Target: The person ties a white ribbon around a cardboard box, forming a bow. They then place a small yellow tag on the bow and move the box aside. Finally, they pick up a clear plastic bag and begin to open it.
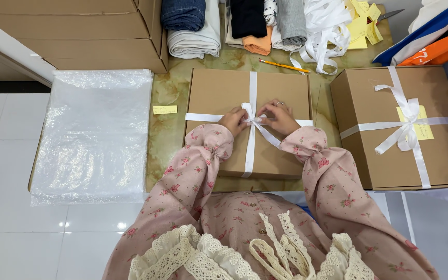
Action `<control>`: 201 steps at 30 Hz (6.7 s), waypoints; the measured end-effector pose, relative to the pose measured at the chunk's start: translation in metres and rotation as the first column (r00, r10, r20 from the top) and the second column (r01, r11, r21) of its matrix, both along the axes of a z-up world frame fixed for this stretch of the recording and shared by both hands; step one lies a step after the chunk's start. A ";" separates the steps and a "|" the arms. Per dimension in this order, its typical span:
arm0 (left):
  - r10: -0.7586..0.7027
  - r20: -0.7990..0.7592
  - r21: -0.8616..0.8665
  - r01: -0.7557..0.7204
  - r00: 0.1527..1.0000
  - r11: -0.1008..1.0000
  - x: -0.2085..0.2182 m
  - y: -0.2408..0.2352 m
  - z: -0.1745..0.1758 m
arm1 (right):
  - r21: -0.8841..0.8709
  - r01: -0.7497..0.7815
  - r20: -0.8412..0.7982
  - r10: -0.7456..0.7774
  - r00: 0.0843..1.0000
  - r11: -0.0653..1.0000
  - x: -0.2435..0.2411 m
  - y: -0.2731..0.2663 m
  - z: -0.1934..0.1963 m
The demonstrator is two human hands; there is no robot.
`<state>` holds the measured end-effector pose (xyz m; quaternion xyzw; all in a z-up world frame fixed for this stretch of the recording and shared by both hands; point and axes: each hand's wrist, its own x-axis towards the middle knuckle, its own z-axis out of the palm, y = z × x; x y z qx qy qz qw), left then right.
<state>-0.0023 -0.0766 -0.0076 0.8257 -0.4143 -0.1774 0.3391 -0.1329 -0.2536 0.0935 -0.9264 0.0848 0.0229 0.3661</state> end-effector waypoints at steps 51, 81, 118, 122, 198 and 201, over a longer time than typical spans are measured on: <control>0.410 -0.609 -0.147 -0.605 0.679 0.783 -0.015 0.032 0.003 | 0.410 0.179 0.258 -0.303 0.918 0.894 -0.004 -0.035 -0.091; 0.415 -0.589 -0.118 -0.582 0.693 0.805 -0.017 0.049 0.036 | 0.372 0.363 0.120 -0.432 0.894 0.854 -0.024 -0.038 -0.065; 0.754 -0.290 -0.011 -0.789 0.590 0.614 0.088 0.250 -0.045 | 0.541 0.226 0.130 -0.346 0.929 0.810 0.058 0.125 0.030; 0.661 0.037 0.226 -0.651 0.749 0.725 0.154 0.236 -0.064 | 0.518 0.305 0.104 -0.413 0.905 0.799 0.065 0.132 0.033; 0.184 -0.044 0.389 -0.152 0.982 0.909 0.014 -0.031 0.049 | 0.365 0.418 0.009 -0.452 0.892 0.832 -0.030 -0.084 -0.006; 0.146 -0.056 0.434 -0.107 0.988 0.895 0.016 -0.032 0.048 | 0.160 0.368 0.016 -0.375 0.927 0.916 -0.024 -0.099 -0.021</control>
